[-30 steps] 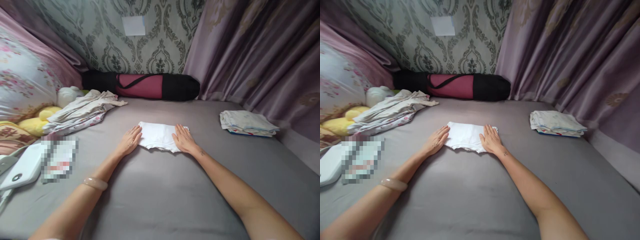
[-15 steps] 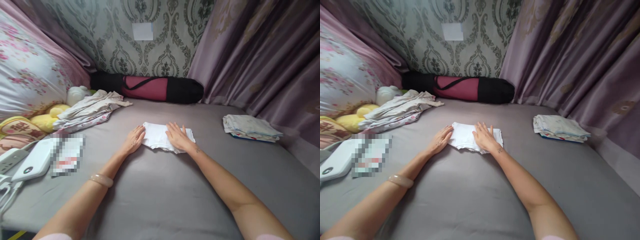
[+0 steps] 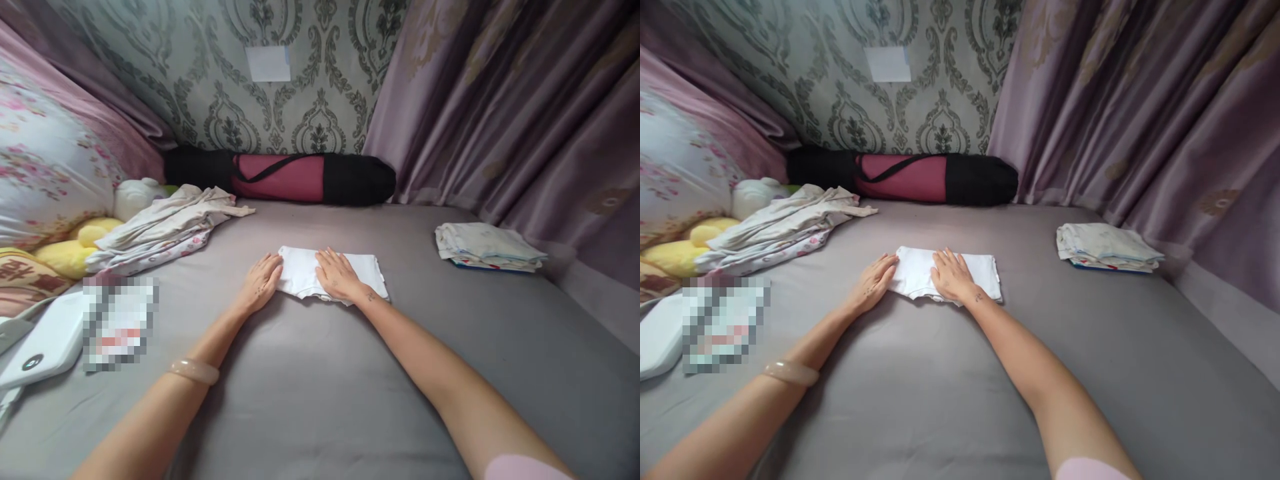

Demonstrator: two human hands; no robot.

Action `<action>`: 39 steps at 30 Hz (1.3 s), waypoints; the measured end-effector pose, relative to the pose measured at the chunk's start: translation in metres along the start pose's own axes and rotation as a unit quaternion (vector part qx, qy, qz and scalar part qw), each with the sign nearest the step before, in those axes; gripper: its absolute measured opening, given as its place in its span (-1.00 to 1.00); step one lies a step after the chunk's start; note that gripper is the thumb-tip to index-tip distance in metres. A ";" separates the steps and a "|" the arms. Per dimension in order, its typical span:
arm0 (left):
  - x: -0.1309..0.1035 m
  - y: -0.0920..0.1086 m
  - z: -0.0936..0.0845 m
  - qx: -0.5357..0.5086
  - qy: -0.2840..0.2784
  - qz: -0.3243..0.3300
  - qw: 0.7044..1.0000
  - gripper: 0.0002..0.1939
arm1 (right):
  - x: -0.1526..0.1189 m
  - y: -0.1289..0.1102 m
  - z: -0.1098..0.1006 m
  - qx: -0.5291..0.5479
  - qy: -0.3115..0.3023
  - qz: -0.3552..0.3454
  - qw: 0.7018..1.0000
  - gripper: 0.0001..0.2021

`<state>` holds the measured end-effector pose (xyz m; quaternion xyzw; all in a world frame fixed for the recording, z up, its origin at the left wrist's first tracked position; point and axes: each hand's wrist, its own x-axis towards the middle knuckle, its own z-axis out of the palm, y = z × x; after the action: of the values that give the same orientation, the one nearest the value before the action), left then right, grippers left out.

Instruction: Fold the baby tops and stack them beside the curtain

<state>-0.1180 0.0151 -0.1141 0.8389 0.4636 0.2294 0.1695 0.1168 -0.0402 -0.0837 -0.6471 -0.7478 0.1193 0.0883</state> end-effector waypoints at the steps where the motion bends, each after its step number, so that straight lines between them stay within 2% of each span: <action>1: 0.000 0.000 0.000 -0.002 0.002 -0.001 1.000 -0.45 | 0.000 -0.001 -0.002 0.001 -0.008 0.002 1.000 -0.41; 5: -0.001 0.003 -0.003 -0.004 0.011 -0.014 1.000 -0.45 | 0.003 -0.014 -0.010 -0.005 -0.026 0.017 0.999 -0.44; 9: -0.001 0.004 -0.004 -0.006 0.025 -0.011 1.000 -0.48 | 0.008 -0.038 -0.009 -0.017 0.008 0.009 1.000 -0.47; 13: -0.001 0.004 -0.004 -0.011 0.030 -0.014 0.999 -0.50 | 0.017 -0.058 0.001 -0.023 0.040 -0.007 0.999 -0.45; 19: 0.001 0.001 -0.006 -0.037 0.054 -0.030 0.997 -0.49 | 0.034 -0.057 0.018 -0.029 0.029 0.034 0.999 -0.40; 25: 0.001 0.000 -0.007 -0.086 0.078 -0.050 0.992 -0.49 | 0.037 -0.057 0.016 -0.022 0.003 0.046 0.999 -0.39; 28: 0.001 -0.001 -0.007 -0.096 0.086 -0.064 0.990 -0.47 | 0.038 -0.065 0.014 -0.016 0.006 0.059 0.998 -0.42; 33: 0.001 -0.003 -0.007 -0.103 0.077 -0.069 0.989 -0.42 | 0.045 -0.093 0.015 0.000 0.053 0.035 0.998 -0.41; 36: 0.000 -0.005 -0.006 -0.110 0.086 -0.080 0.987 -0.38 | 0.054 -0.106 0.021 0.014 0.060 0.043 0.997 -0.39; 39: 0.000 -0.008 -0.004 -0.116 0.103 -0.094 0.983 -0.36 | 0.063 -0.109 0.031 0.028 0.054 0.058 0.996 -0.34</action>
<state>-0.1258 0.0191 -0.1149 0.7378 0.5260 0.3497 0.2380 -0.0045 0.0058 -0.0830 -0.6917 -0.6999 0.1106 0.1396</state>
